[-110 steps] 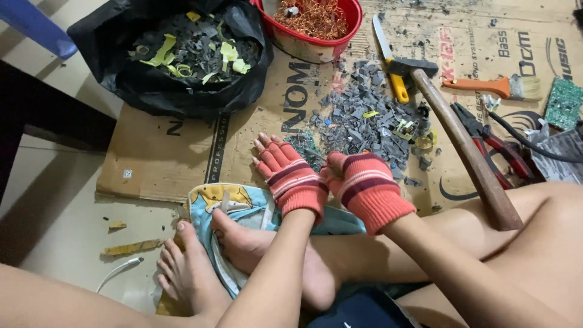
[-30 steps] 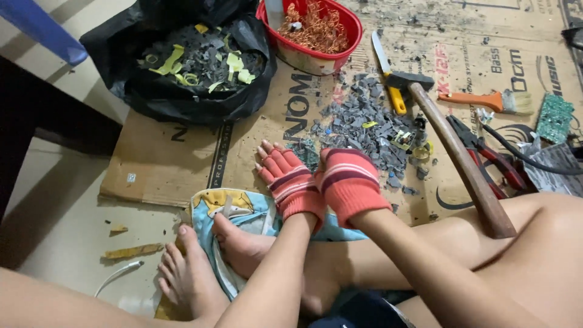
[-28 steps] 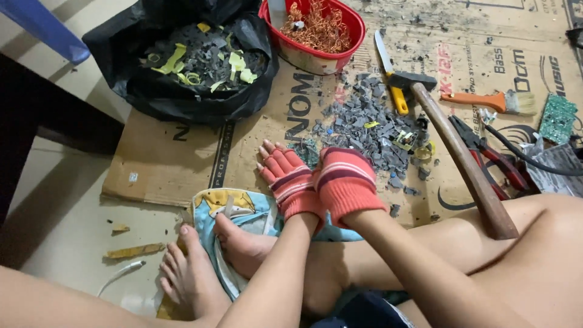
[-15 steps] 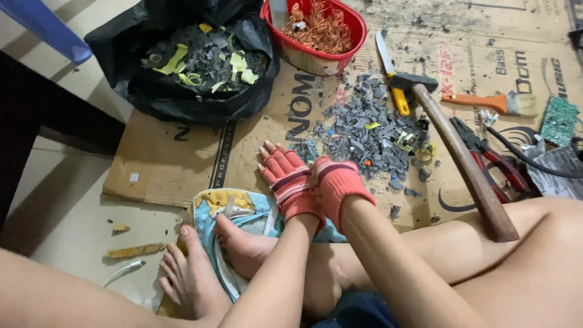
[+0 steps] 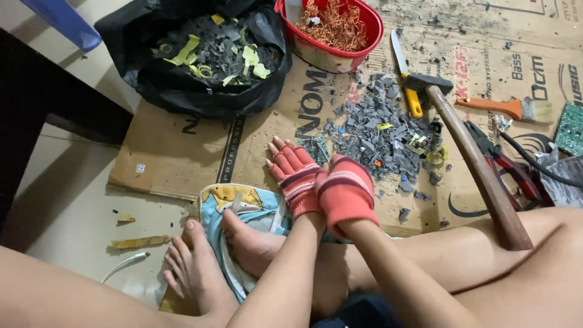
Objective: The person dismantles and breaks down electronic circuit boards using a hammer and prying tools to extract components or scrap material.
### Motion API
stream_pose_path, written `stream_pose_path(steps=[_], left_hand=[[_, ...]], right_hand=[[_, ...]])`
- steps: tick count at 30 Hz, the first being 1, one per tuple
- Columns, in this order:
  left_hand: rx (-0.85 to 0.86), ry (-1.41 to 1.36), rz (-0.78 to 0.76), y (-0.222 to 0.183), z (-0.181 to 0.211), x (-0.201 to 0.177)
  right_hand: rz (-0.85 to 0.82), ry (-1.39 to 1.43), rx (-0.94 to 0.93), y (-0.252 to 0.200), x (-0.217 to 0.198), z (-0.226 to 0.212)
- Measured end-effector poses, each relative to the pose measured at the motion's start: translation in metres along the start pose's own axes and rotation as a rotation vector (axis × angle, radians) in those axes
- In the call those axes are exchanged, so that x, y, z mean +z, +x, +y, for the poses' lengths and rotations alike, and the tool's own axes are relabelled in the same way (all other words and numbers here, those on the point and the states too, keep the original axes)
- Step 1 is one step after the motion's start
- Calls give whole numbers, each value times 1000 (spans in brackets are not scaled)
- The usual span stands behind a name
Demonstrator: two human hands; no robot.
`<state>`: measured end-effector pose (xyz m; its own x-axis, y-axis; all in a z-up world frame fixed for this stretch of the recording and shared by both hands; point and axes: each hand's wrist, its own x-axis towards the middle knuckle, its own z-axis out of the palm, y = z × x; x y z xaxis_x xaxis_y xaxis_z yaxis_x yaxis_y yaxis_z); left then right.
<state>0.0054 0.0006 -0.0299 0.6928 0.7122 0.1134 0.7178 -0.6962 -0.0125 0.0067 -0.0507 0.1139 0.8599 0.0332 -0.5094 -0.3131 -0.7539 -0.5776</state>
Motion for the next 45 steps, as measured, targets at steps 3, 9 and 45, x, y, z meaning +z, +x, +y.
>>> stream_pose_path(steps=[3,9,45], left_hand=[[-36,-41,-109,-2,-1,-55],[-58,-158,-211,4,-1,-89],[-65,-126,-93,-2,2,-58]], right_hand=[[1,-28,-20,35,-13,-30],[-42,-138,-87,84,-26,-74],[-385,-272,-20,28,-45,-32]])
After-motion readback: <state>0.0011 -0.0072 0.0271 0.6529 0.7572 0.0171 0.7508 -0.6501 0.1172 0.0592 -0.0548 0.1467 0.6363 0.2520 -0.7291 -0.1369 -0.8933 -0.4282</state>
